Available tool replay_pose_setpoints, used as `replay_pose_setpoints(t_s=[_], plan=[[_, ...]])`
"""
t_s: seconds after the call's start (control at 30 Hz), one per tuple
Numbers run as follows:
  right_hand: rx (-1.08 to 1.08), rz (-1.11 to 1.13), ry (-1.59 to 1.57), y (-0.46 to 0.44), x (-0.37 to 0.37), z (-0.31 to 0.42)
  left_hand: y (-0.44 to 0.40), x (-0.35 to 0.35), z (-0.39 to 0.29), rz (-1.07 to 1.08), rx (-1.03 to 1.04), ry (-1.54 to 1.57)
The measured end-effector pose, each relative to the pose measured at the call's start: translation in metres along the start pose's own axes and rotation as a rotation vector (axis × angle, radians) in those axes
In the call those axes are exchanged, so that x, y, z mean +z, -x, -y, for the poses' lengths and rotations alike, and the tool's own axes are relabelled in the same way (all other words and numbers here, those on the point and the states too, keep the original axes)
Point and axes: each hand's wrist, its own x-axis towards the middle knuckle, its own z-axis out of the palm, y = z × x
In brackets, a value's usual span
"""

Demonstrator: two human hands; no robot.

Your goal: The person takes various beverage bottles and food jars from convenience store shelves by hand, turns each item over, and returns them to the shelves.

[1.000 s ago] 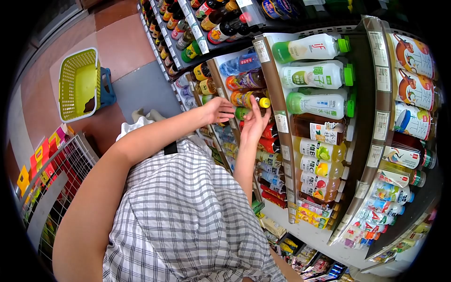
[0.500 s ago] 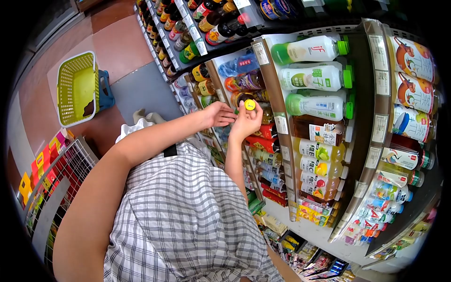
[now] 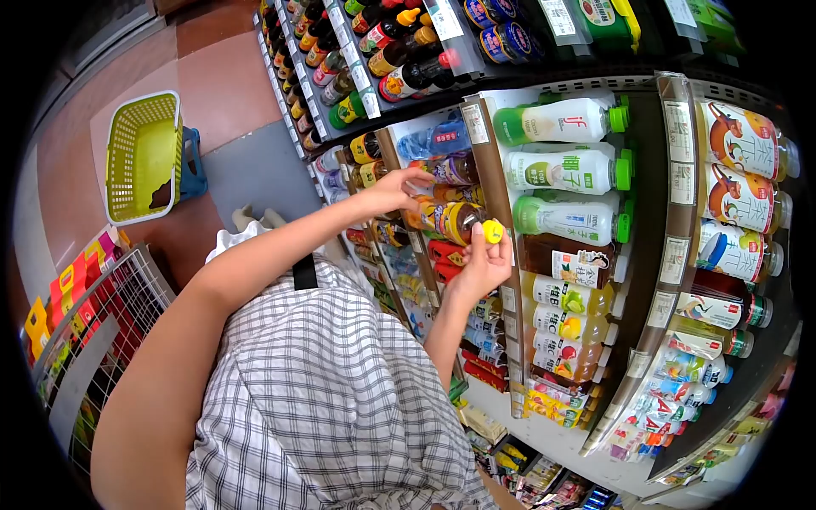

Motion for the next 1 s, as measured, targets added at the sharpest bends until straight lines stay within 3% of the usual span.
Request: replay_pose_setpoints(t_s=[0.1, 0.13, 0.23, 0.37, 0.57, 0.73, 0.87, 1.0], plan=[[0.0, 0.103, -0.01, -0.001, -0.009, 0.029, 0.017, 0.002, -0.072, 0.282, -0.026, -0.14], [0.009, 0.156, -0.025, -0.005, -0.016, 0.036, 0.015, 0.006, -0.07, 0.3, 0.155, -0.131], [-0.007, 0.242, -0.005, -0.003, -0.013, 0.077, 0.021, 0.013, -0.088, 0.32, 0.364, -0.592], [-0.045, 0.395, -0.026, -0.002, -0.013, 0.124, 0.035, 0.035, -0.124, 0.175, 0.482, -0.801], [-0.148, 0.585, 0.052, -0.001, -0.022, 0.168, 0.057, 0.05, -0.158, -0.071, 0.755, -0.811], [-0.394, 0.629, -0.011, 0.011, -0.02, 0.192, 0.077, 0.061, -0.189, -0.203, 0.935, -0.886], [-0.74, 0.569, 0.169, 0.022, -0.016, 0.202, 0.083, 0.063, -0.2, -0.313, 1.018, -0.982], [-0.865, 0.658, 0.213, 0.033, -0.016, 0.203, 0.082, 0.065, -0.2, -0.452, 1.119, -0.993]])
